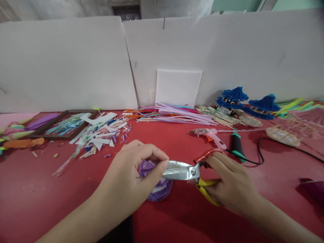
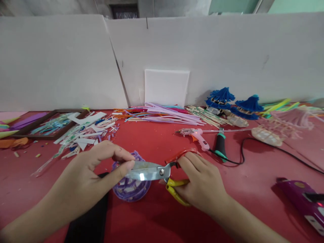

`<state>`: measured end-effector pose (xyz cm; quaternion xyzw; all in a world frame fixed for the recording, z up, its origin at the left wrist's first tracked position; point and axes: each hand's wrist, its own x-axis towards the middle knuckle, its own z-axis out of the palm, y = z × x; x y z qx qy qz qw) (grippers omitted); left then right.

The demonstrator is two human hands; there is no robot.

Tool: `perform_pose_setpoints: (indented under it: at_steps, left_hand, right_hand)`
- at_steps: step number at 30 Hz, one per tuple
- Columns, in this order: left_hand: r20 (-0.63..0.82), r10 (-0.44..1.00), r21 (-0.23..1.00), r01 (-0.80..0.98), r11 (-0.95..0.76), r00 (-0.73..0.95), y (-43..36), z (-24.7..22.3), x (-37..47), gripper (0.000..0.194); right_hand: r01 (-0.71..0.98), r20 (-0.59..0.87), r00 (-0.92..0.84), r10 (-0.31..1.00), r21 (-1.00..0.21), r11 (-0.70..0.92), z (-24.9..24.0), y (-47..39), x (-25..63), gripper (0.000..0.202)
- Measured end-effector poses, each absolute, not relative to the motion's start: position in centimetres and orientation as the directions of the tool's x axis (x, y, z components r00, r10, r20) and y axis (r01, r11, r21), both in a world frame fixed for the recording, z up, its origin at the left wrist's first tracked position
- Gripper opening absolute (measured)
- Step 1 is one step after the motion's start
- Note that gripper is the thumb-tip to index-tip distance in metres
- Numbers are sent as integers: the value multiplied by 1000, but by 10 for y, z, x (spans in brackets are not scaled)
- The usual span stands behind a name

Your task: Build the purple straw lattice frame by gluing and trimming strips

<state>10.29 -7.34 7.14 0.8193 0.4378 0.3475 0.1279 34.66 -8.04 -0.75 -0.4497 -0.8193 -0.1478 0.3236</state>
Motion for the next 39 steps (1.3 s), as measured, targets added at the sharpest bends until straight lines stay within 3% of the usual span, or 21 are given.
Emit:
perform_pose_setpoints:
  at_steps: [4, 9, 13, 15, 17, 19, 22, 27, 30, 34, 39]
  left_hand:
    - [461, 826, 533, 643, -549, 324, -66, 78, 97, 11]
    - [574, 796, 423, 765, -486, 189, -48, 83, 74, 24]
    - [529, 833, 500, 734, -460, 162, -38, 69, 51, 34]
    - [500, 826, 528, 665, -529, 260, -40, 58, 42, 58]
    - [418, 764, 564, 519, -642, 492, -46, 46, 35, 97]
    - [306, 744, 558, 521, -646, 594, -55, 36, 35, 107]
    - [261, 782, 563, 569, -600, 567, -65, 22, 42, 109]
    - [194, 798, 758, 429, -491, 570, -64, 5, 53, 104]
    - [142, 864, 833, 414, -367, 482, -58, 2, 58, 103]
    - [140, 940, 846, 456, -277, 312, -52, 3, 71, 103]
    - [65, 955, 941, 302, -156, 290, -50, -2, 81, 121]
  right_hand:
    - [831, 658, -353, 666, -106, 545, -7, -77, 351, 20]
    - [855, 553, -243, 797, -265, 445, -18, -68, 357, 27]
    - [934, 275, -155, 949, -271, 231, -23, -59, 359, 33]
    - [970, 115, -111, 987, -204, 133, -24, -55, 360, 38]
    - [982, 51, -92, 994, -159, 99, -24, -53, 361, 38]
    - [983, 50, -97, 994, -148, 104, -24, -51, 361, 33]
    - [982, 60, -105, 993, -149, 113, -26, -51, 359, 28]
    - [975, 81, -128, 989, -174, 140, -31, -52, 356, 17]
    - [974, 81, -134, 988, -172, 146, -35, -53, 356, 14]
    - [974, 72, -151, 986, -157, 161, -37, -53, 357, 17]
    - [959, 92, -206, 974, -181, 220, -35, -55, 359, 22]
